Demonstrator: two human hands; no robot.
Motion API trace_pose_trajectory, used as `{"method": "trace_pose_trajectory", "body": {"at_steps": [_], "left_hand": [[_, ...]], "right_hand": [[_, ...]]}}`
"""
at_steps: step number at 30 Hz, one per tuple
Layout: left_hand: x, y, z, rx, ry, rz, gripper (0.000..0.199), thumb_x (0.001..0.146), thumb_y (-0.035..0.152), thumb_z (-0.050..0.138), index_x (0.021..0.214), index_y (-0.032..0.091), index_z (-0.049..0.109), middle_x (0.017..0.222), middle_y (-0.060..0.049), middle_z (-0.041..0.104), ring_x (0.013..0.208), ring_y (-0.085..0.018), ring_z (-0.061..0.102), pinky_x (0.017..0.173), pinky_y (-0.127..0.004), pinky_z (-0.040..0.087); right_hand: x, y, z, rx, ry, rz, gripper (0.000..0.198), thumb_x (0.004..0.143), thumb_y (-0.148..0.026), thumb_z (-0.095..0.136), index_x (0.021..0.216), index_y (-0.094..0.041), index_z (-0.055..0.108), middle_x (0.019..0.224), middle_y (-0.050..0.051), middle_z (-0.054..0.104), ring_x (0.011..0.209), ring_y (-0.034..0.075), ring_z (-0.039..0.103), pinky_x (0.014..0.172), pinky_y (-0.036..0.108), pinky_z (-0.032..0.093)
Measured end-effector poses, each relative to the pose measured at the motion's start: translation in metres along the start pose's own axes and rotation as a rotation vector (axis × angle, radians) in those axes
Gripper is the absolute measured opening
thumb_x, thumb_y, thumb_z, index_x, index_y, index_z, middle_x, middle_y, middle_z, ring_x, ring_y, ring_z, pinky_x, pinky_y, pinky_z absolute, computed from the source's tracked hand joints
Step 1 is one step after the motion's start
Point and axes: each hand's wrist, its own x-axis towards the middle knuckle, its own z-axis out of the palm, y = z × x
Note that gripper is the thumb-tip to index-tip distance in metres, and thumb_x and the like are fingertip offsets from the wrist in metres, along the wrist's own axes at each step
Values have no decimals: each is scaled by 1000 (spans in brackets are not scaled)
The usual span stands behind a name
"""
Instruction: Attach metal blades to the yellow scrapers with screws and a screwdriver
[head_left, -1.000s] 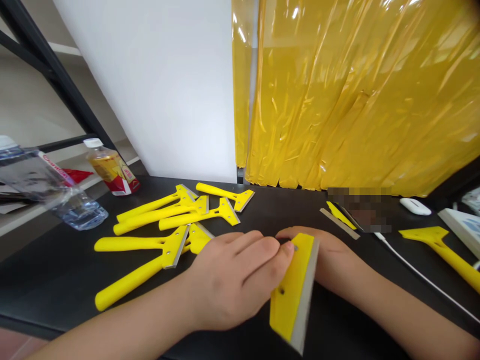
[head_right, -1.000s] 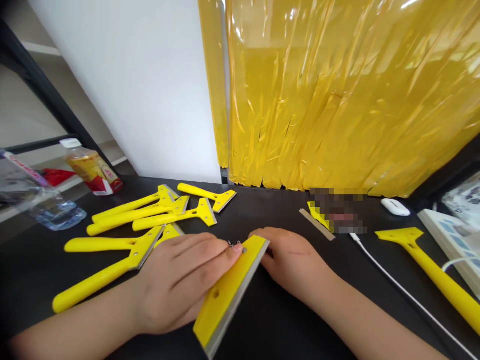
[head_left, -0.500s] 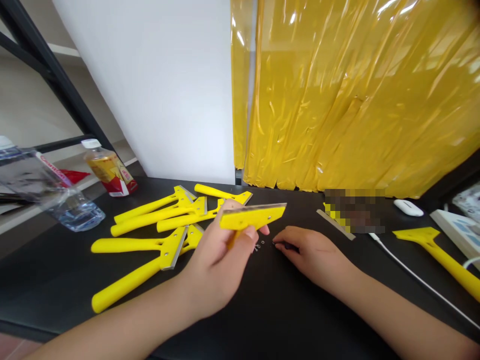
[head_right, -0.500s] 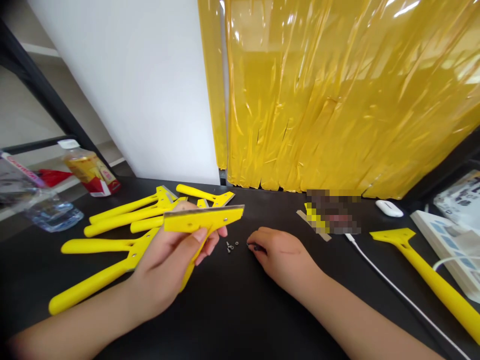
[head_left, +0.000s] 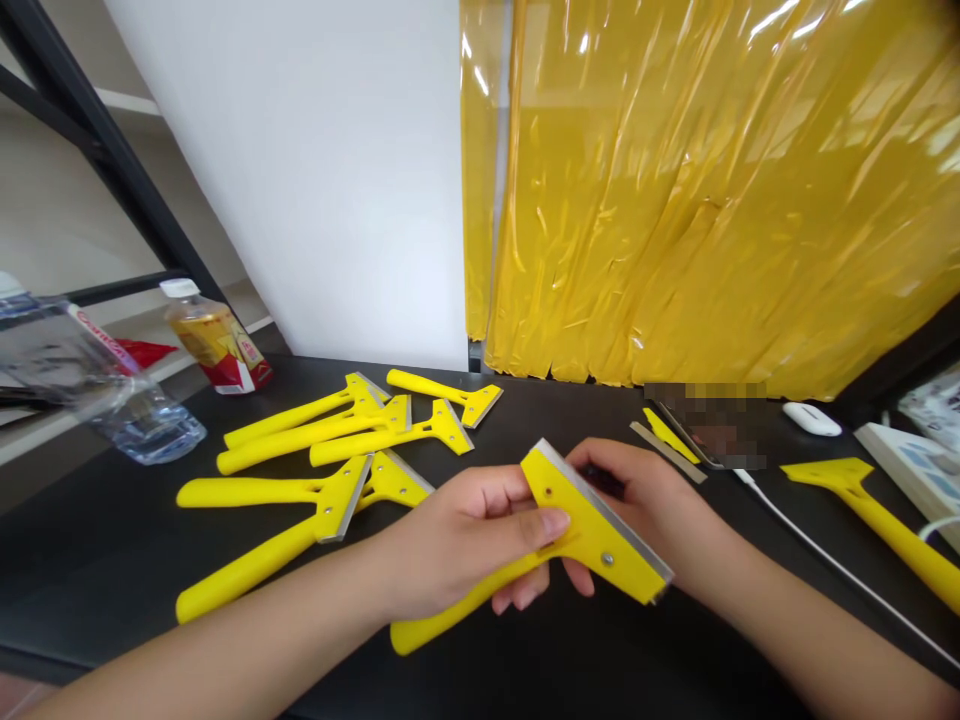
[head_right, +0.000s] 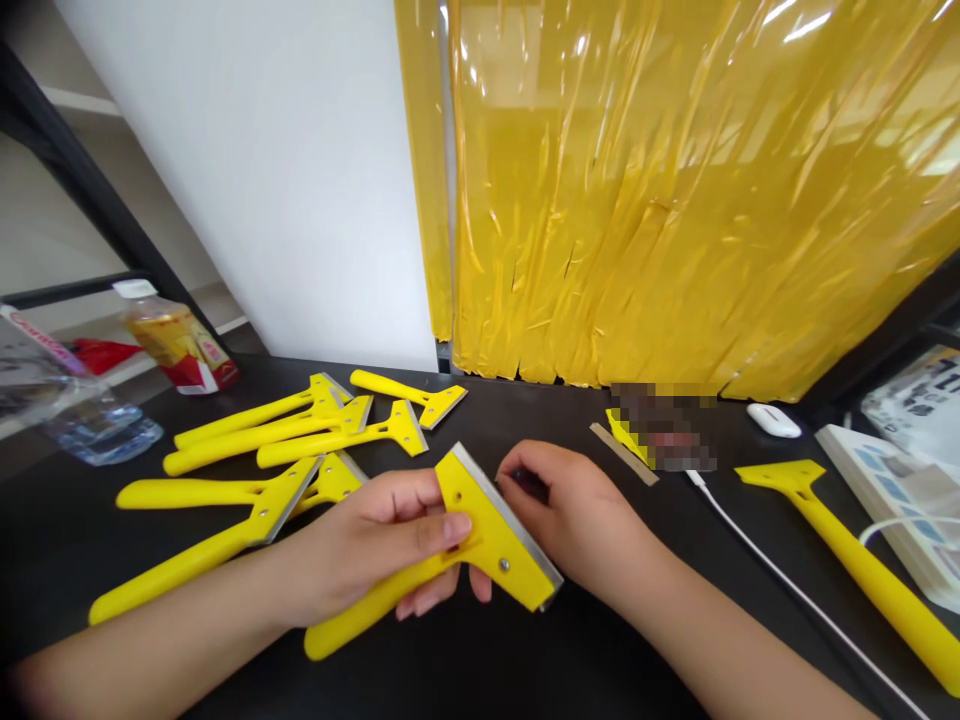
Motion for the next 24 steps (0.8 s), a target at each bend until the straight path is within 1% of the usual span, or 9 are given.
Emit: {"method": "trace_pose_trajectory", "body": {"at_steps": [3, 4, 7, 10, 14, 18, 21, 24], "left_hand": [[0, -2, 4, 21, -8, -12, 30, 101, 46, 63, 113, 19, 58, 92, -10, 77, 55, -8, 53, 49, -19, 41], [0, -3, 4, 40, -2, -9, 31, 101, 46, 63, 115, 19, 55, 91, -9, 77, 55, -8, 53, 48, -18, 40], [1, -5, 4, 85, 36, -5, 33, 101, 47, 63, 115, 21, 50, 91, -8, 77, 55, -7, 53, 47, -17, 40], [3, -6, 0, 89, 54, -4, 34, 100, 49, 64, 114, 21, 49, 91, -8, 77, 55, -8, 55, 47, -18, 40], [6, -6, -6, 70, 47, 22, 38, 100, 49, 65, 116, 19, 49, 90, -10, 76, 54, -8, 56, 46, -18, 41], [7, -6, -8, 73, 50, 27, 37, 100, 49, 64, 116, 19, 48, 90, -9, 76, 52, -7, 55, 45, -17, 41], [7, -8, -9, 79, 54, 23, 34, 100, 48, 65, 111, 21, 47, 90, -6, 75, 51, -6, 56, 44, -16, 41], [8, -9, -10, 68, 52, 25, 31, 100, 44, 66, 108, 22, 45, 92, -3, 72, 52, -6, 59, 43, -15, 42]], "right_hand": [[-3, -12, -13, 431, -133, 195, 25, 97, -43, 64, 86, -22, 70, 74, -2, 68, 63, 14, 62, 57, 24, 48], [-4, -15, -14, 538, -171, 236, 25, 96, -43, 66, 85, -21, 69, 74, -2, 68, 62, 13, 62, 57, 24, 48], [-7, -17, -12, 797, -281, 321, 26, 95, -44, 70, 85, -20, 68, 72, -1, 70, 61, 14, 64, 57, 24, 47], [-9, -14, -6, 970, -355, 380, 30, 95, -47, 69, 89, -18, 68, 73, 3, 73, 66, 17, 68, 59, 26, 45], [-8, -10, -4, 1057, -386, 390, 34, 98, -49, 65, 96, -16, 72, 75, 8, 73, 69, 17, 64, 61, 26, 41], [-8, -12, -5, 1064, -394, 334, 38, 101, -50, 60, 104, -15, 75, 79, 10, 73, 71, 17, 61, 62, 27, 38], [-8, -12, -5, 1039, -391, 312, 38, 102, -50, 60, 111, -16, 76, 83, 9, 75, 74, 18, 63, 63, 27, 40], [-9, -9, -5, 1002, -363, 316, 33, 98, -49, 68, 111, -21, 79, 86, 6, 75, 78, 18, 67, 68, 27, 44]]}}
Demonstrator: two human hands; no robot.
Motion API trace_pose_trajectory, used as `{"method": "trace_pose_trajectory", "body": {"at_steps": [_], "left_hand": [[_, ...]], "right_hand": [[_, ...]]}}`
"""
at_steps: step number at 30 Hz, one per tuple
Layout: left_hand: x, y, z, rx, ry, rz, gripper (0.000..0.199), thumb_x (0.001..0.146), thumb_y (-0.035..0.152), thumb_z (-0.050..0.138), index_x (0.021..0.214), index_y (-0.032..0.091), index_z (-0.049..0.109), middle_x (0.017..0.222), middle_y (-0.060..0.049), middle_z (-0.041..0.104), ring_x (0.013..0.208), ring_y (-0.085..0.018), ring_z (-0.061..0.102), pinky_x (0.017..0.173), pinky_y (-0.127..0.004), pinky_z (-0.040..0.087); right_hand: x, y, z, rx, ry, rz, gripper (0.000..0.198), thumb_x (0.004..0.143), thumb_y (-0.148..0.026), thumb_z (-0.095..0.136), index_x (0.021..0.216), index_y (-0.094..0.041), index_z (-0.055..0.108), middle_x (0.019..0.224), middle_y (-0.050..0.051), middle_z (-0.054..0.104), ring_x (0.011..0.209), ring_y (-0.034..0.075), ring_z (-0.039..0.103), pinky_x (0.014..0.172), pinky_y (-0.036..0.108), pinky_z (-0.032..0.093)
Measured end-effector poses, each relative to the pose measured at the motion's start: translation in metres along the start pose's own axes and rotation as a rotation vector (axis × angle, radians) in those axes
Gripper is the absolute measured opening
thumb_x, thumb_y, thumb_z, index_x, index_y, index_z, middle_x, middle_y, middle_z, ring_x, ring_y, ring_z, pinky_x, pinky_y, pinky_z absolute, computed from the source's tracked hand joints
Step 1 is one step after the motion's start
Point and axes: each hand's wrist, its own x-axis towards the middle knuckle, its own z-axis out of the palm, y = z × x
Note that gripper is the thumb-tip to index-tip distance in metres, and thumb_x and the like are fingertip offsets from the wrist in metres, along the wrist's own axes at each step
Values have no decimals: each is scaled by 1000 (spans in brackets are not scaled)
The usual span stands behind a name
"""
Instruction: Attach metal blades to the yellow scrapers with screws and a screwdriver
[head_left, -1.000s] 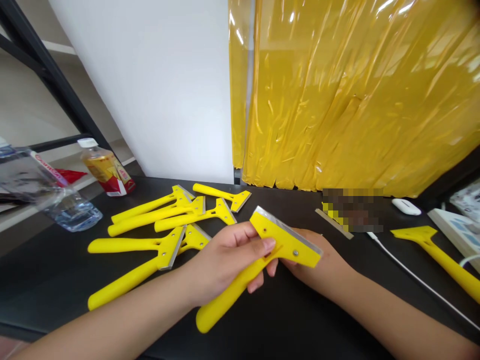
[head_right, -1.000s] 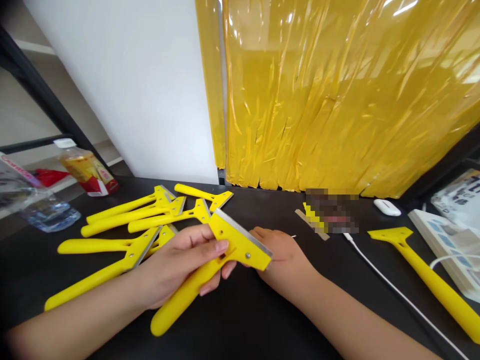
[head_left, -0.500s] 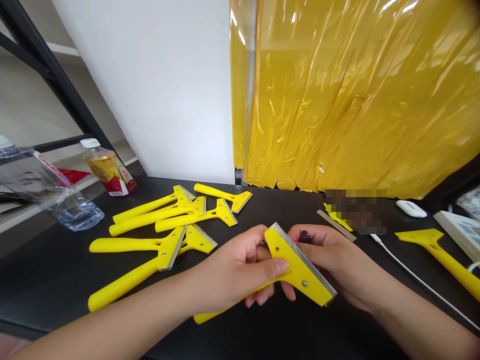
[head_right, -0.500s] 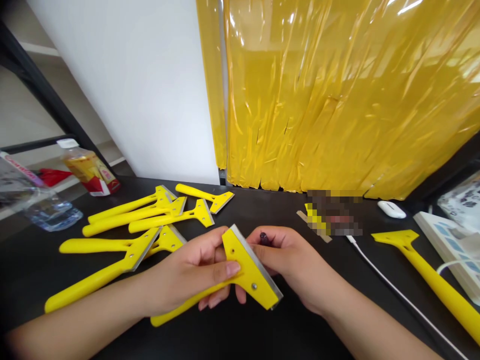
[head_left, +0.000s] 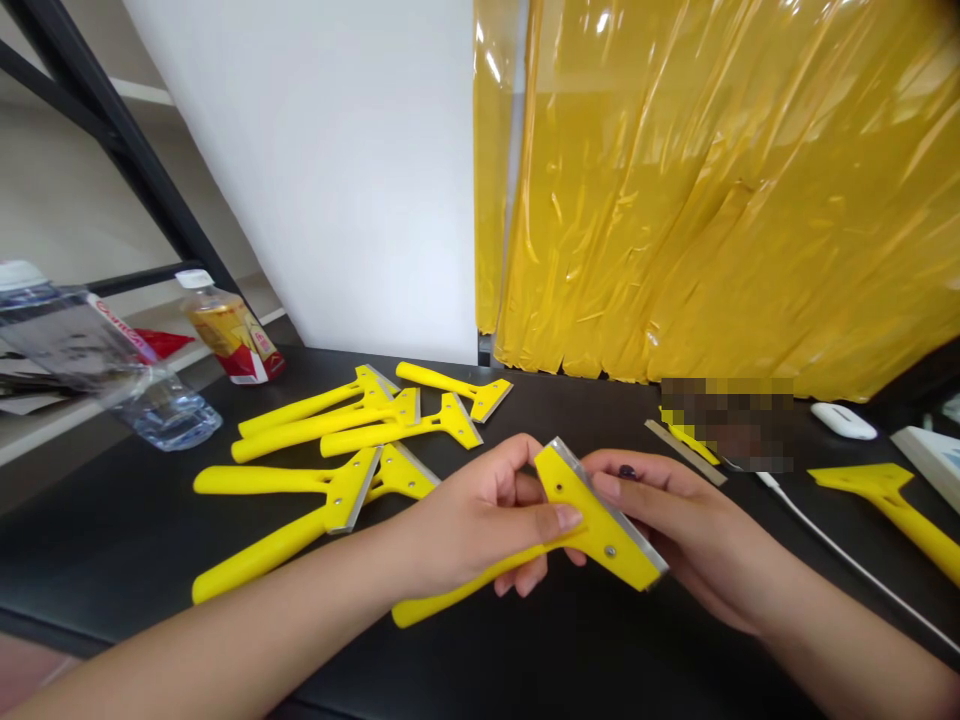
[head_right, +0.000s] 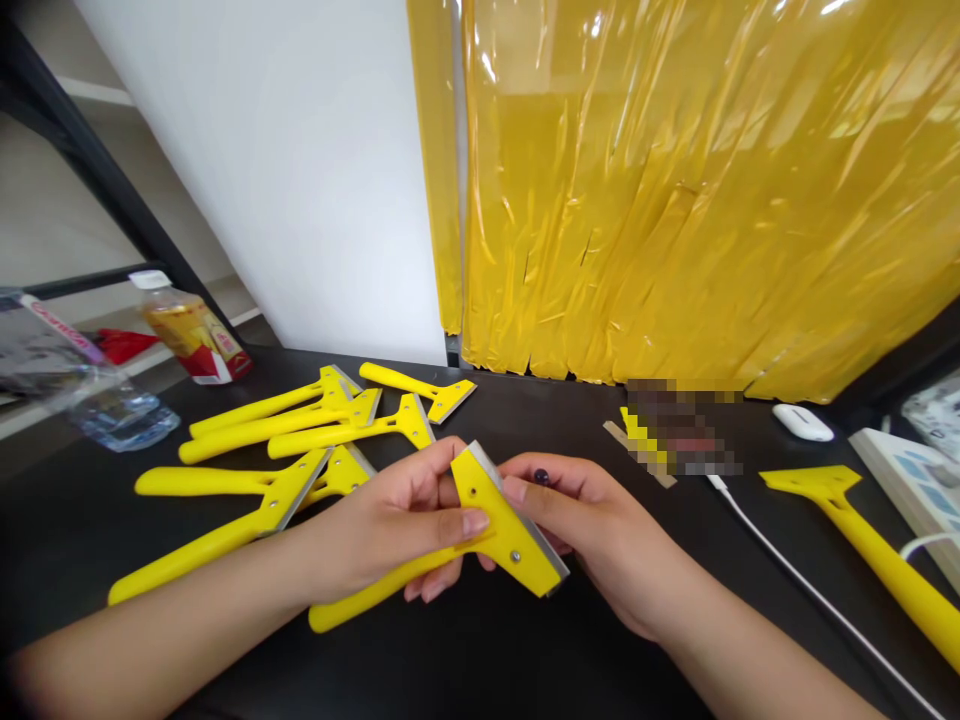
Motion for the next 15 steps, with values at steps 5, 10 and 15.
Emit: {"method": "trace_pose_trajectory", "body": {"at_steps": [5, 10, 15], "left_hand": [[2, -1, 0, -26, 36, 52, 28, 99, 41, 68, 110, 23, 50, 95, 0, 66, 56, -8, 66, 41, -14, 43], [4, 1, 3, -65, 200, 116, 27, 95, 41, 71, 103, 19, 57, 93, -2, 67, 64, -13, 70, 41, -16, 46], [7, 2, 2, -63, 326, 158, 26, 95, 40, 72, 99, 18, 60, 81, -2, 68, 64, -14, 70, 44, -18, 49]], "right_hand": [[0, 1, -3, -49, 71, -57, 24, 95, -45, 75, 106, -25, 82, 90, 2, 74, 85, 14, 64, 75, 24, 46], [0, 2, -2, 81, 43, -10, 31, 98, -48, 68, 115, -24, 79, 84, 2, 68, 76, 12, 55, 65, 22, 41], [7, 7, -8, 40, 123, -123, 36, 101, -52, 61, 116, -23, 77, 97, 5, 68, 78, 14, 50, 63, 24, 41]]}}
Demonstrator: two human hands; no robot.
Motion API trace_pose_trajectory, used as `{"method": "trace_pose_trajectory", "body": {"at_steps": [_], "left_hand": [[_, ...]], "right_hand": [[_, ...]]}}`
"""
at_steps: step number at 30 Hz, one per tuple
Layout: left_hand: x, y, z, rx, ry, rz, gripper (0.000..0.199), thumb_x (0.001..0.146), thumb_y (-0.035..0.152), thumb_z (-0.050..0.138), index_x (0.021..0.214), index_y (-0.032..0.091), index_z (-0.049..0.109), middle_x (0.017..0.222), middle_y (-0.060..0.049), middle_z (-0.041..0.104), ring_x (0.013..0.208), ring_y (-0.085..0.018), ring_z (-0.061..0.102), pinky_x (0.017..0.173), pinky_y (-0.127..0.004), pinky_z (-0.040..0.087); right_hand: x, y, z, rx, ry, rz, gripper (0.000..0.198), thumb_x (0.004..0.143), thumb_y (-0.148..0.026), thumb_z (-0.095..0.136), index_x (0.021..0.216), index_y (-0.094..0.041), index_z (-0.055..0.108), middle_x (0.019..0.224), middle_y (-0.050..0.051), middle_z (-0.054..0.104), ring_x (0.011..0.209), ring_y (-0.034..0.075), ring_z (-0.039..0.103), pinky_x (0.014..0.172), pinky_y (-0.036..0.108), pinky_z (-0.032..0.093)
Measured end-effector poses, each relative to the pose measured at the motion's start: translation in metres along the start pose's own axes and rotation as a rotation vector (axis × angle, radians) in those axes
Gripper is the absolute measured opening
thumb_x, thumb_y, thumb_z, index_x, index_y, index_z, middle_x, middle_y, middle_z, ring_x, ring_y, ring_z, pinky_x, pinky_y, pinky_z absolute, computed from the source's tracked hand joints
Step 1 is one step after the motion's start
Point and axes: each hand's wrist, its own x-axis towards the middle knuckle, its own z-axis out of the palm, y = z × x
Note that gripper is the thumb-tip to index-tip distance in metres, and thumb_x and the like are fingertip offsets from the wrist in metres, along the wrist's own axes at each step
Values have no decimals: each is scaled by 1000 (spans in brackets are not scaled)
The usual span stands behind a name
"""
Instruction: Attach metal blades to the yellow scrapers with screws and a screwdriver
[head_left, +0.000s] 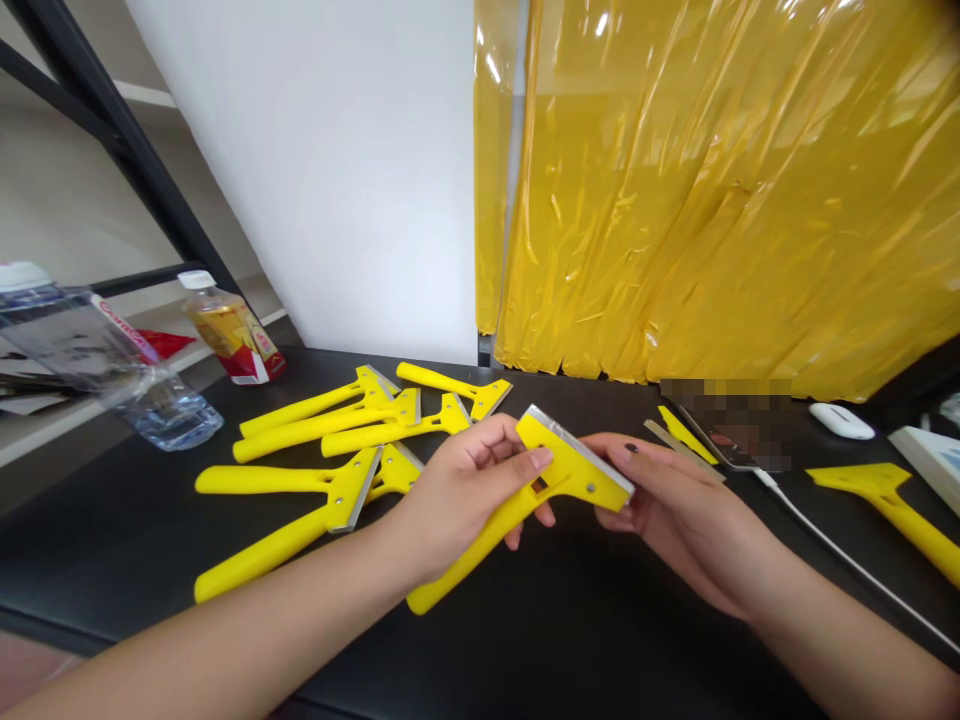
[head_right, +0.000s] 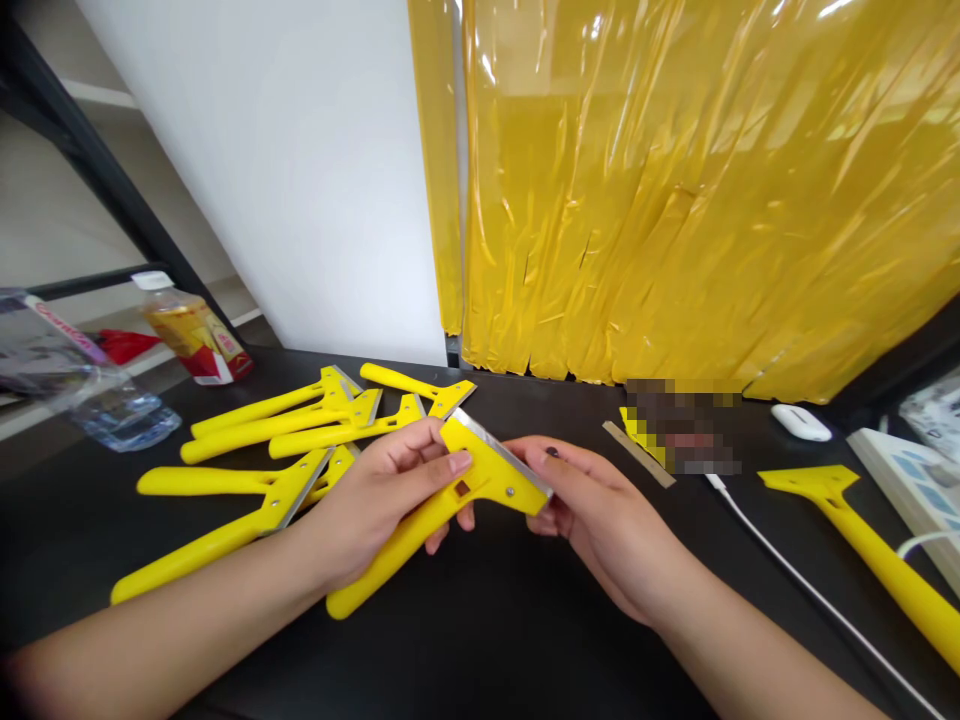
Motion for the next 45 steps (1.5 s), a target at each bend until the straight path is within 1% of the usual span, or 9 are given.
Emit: {"method": "trace_pose_trajectory", "body": {"at_steps": [2, 4, 6, 9, 11, 14, 16, 25, 45], "left_hand": [[2, 1, -3, 26, 64, 21, 25, 95, 40, 71, 99, 18, 60, 78, -2, 69, 64, -14, 69, 46, -19, 51], [5, 2, -7, 46, 141, 50, 25, 96, 40, 71, 97, 18, 59, 78, -2, 69, 65, -15, 69, 48, -20, 51], [6, 3, -11, 44, 205, 91, 25, 96, 41, 69, 95, 19, 58, 76, -2, 69, 66, -16, 69, 49, -21, 52], [8, 5, -13, 38, 247, 154, 24, 97, 41, 67, 93, 20, 56, 77, -1, 68, 66, -16, 69, 50, -22, 52], [8, 5, -13, 56, 244, 177, 24, 97, 40, 68, 93, 20, 56, 82, -2, 68, 69, -16, 70, 50, -22, 51], [7, 3, -11, 89, 217, 199, 25, 97, 40, 68, 92, 20, 56, 87, -2, 67, 74, -17, 72, 50, -21, 51], [8, 1, -11, 99, 201, 210, 25, 97, 41, 68, 93, 19, 57, 89, -2, 66, 75, -17, 72, 49, -20, 50], [8, 3, -10, 115, 199, 178, 23, 97, 40, 67, 95, 20, 56, 89, -1, 64, 76, -16, 72, 50, -20, 50], [10, 1, -13, 119, 193, 177, 26, 97, 43, 68, 92, 20, 55, 85, 0, 63, 76, -17, 73, 50, -20, 50]], "right_hand": [[4, 1, -7, -186, 146, -145, 38, 101, -57, 57, 114, -26, 76, 104, 5, 68, 86, 17, 56, 75, 29, 48], [7, 1, -15, -473, 323, -271, 39, 103, -60, 52, 111, -29, 74, 107, 3, 68, 93, 19, 59, 84, 32, 48], [7, -2, -21, -757, 442, -314, 38, 103, -61, 50, 105, -30, 72, 100, 1, 68, 92, 20, 60, 83, 33, 47], [4, -6, -21, -1043, 417, -290, 36, 102, -60, 52, 96, -29, 69, 85, -1, 67, 82, 20, 60, 74, 33, 44], [1, -7, -16, -1119, 367, -317, 34, 102, -57, 54, 94, -29, 69, 83, -2, 68, 79, 19, 61, 72, 33, 43], [-2, -6, -8, -1087, 341, -394, 29, 102, -53, 57, 94, -28, 70, 85, -2, 70, 78, 18, 64, 71, 31, 45], [-2, -3, -5, -1034, 328, -399, 28, 101, -52, 59, 92, -28, 70, 83, -2, 70, 76, 18, 64, 70, 30, 46], [6, 9, -3, -906, 267, -271, 30, 99, -54, 61, 90, -27, 71, 84, 0, 72, 78, 19, 64, 73, 32, 47], [6, 10, -3, -869, 271, -228, 32, 98, -57, 62, 91, -27, 70, 85, 1, 71, 79, 20, 62, 73, 32, 47]]}}
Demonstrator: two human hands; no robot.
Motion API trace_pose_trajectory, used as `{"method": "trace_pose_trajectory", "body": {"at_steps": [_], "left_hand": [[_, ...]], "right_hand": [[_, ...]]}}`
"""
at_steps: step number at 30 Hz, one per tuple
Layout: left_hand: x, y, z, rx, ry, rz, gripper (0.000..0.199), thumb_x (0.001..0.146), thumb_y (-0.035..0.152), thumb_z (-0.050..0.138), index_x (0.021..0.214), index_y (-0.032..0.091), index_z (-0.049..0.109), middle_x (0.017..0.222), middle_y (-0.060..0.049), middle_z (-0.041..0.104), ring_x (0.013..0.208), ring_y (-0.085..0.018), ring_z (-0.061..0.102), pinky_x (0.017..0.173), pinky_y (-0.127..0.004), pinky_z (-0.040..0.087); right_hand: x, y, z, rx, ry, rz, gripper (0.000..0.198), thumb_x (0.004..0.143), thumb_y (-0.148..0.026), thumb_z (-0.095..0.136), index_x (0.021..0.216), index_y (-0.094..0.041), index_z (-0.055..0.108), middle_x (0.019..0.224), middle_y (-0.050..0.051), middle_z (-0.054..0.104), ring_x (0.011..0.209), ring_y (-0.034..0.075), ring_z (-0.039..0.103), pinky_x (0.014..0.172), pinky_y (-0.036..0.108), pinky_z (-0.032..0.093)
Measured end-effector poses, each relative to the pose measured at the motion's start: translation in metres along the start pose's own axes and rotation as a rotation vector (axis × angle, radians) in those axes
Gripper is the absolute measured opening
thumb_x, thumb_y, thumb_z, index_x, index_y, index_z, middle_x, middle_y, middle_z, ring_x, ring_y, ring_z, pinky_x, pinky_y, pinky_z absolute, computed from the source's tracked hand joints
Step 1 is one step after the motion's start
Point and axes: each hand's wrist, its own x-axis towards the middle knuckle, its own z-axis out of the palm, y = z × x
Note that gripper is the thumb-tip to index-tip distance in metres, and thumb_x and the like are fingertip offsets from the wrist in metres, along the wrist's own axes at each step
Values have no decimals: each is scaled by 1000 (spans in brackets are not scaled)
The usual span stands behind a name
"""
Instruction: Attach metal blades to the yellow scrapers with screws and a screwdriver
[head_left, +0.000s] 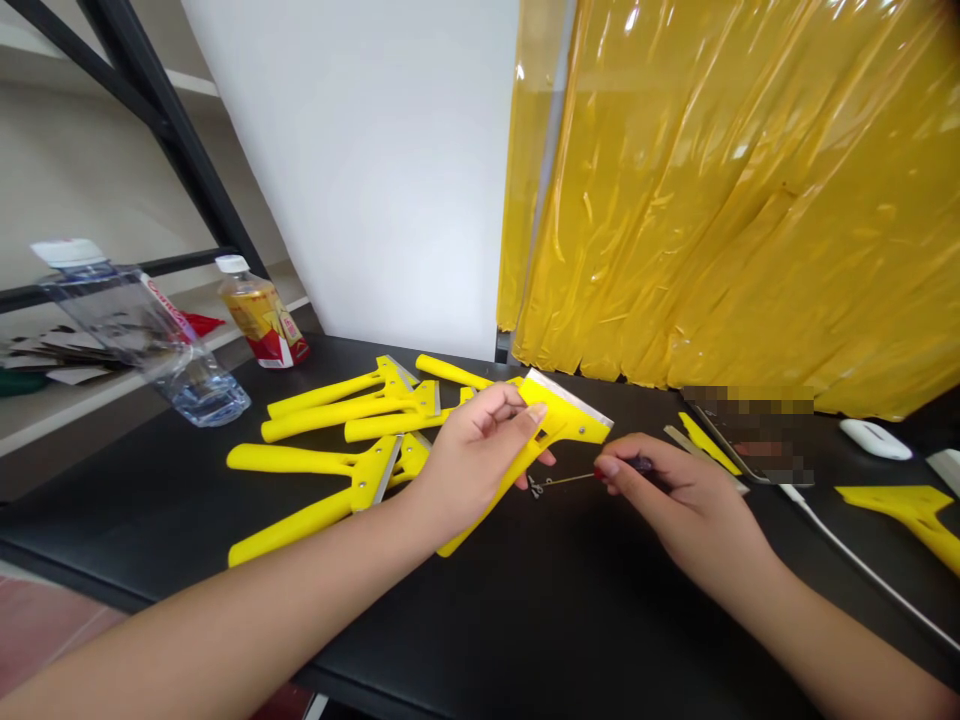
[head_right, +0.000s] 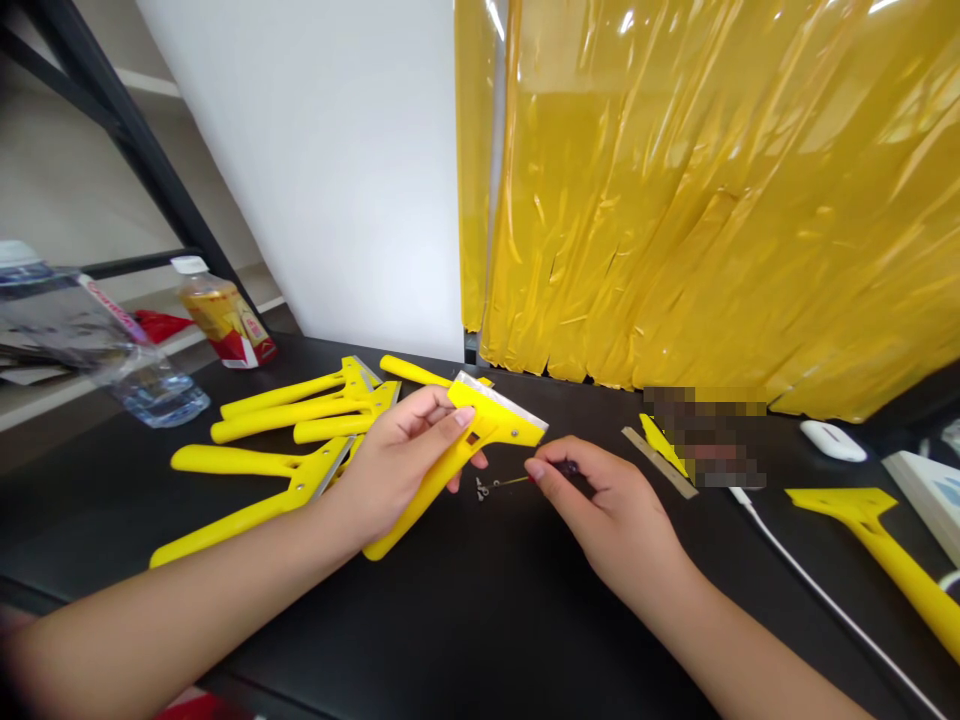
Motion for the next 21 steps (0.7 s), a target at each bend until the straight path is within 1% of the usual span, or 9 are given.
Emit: {"method": "trace_pose_trajectory", "body": {"at_steps": [10, 17, 21], "left_hand": [[0, 0, 1, -7, 5, -11, 26, 95, 43, 70, 93, 21, 57, 86, 0, 66, 75, -17, 73, 50, -20, 50], [0, 1, 1, -3, 23, -14, 25, 96, 42, 68, 93, 21, 55, 85, 0, 64, 76, -17, 74, 49, -19, 50], [1, 1, 1, -15, 38, -34, 26, 94, 43, 70, 94, 21, 56, 88, 0, 65, 76, -18, 74, 48, -19, 50]], "right_hand": [[2, 0, 2, 10, -9, -25, 32, 98, -57, 62, 92, -27, 71, 86, 1, 71, 79, 20, 62, 74, 33, 47], [-1, 1, -2, 12, 25, -2, 31, 99, -57, 61, 93, -28, 69, 86, 1, 69, 83, 20, 62, 74, 33, 47], [-1, 1, -4, 37, 41, -20, 32, 99, -57, 62, 92, -27, 69, 85, 2, 69, 83, 21, 62, 73, 34, 47]]}}
